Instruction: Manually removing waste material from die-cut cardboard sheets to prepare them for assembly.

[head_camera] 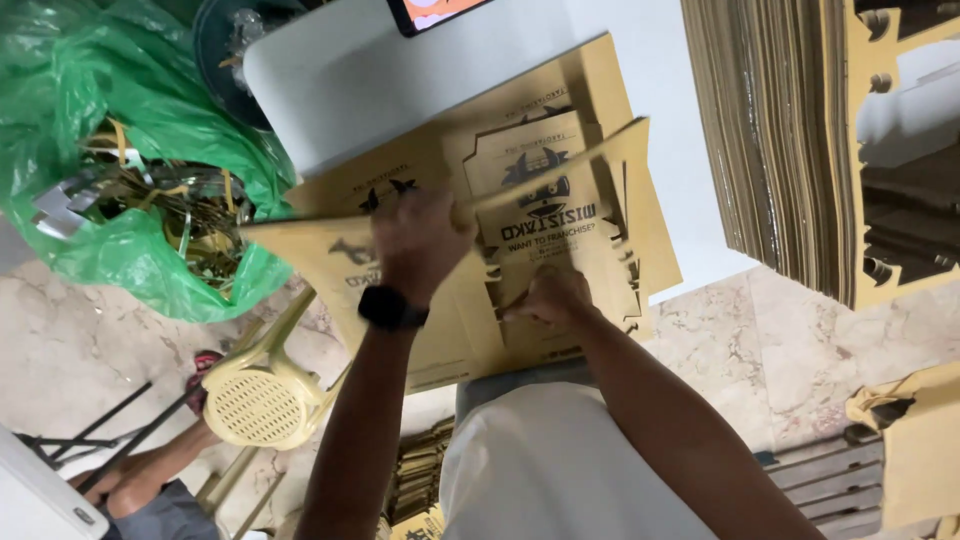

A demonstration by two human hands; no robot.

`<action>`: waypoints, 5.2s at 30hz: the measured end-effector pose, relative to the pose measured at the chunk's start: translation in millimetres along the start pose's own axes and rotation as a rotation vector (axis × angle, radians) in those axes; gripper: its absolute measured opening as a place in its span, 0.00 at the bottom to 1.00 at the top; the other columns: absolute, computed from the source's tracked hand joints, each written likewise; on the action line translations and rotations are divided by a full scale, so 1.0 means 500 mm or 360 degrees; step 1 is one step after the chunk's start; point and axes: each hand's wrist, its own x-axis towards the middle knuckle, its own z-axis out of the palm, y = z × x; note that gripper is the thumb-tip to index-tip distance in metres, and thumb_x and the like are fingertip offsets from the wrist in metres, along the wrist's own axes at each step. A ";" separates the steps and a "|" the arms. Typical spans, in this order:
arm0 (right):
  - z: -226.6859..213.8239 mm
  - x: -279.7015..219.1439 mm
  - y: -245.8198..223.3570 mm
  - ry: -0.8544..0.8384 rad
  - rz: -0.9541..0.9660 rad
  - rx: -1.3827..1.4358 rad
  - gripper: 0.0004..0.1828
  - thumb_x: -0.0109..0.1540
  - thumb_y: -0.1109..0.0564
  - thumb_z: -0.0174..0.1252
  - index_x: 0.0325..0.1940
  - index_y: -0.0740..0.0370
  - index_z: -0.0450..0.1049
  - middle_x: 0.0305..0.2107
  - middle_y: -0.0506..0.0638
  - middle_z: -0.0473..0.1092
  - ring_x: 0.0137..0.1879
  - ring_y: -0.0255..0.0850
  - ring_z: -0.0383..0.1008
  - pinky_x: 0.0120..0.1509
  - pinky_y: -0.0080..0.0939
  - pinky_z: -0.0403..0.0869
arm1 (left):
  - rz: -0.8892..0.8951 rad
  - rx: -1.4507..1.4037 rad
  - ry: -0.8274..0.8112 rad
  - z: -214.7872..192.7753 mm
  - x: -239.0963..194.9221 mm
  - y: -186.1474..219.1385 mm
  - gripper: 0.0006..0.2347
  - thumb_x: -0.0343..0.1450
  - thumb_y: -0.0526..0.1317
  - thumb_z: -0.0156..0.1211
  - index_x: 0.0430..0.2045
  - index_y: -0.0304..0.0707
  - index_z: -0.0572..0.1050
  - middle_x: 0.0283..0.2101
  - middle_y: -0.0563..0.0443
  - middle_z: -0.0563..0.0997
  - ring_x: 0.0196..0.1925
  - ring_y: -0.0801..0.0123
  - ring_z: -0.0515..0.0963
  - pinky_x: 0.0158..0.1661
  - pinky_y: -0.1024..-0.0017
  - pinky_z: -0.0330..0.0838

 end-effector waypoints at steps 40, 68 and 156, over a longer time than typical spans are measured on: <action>0.007 0.043 0.152 -0.0423 -0.0513 -0.0098 0.30 0.60 0.35 0.63 0.27 0.69 0.78 0.17 0.58 0.73 0.15 0.41 0.69 0.16 0.35 0.66 | -0.3184 -0.2743 0.1169 -0.014 -0.462 0.426 0.17 0.65 0.46 0.73 0.39 0.35 0.77 0.28 0.50 0.78 0.26 0.68 0.82 0.32 0.77 0.78; 0.001 -0.043 0.024 -0.0312 -0.0450 -0.0576 0.19 0.62 0.54 0.54 0.29 0.74 0.80 0.19 0.61 0.73 0.20 0.49 0.76 0.24 0.45 0.76 | -0.2875 -0.2148 0.1068 0.007 -0.461 0.476 0.26 0.69 0.39 0.70 0.63 0.40 0.69 0.61 0.44 0.75 0.66 0.51 0.71 0.67 0.44 0.62; -0.065 0.015 0.214 -0.0625 -0.0623 -0.0182 0.26 0.57 0.39 0.71 0.25 0.66 0.78 0.15 0.55 0.71 0.18 0.38 0.67 0.25 0.35 0.70 | -0.3188 -0.2225 0.0276 0.021 -0.532 0.414 0.28 0.69 0.55 0.69 0.50 0.23 0.75 0.37 0.34 0.84 0.34 0.53 0.85 0.36 0.62 0.84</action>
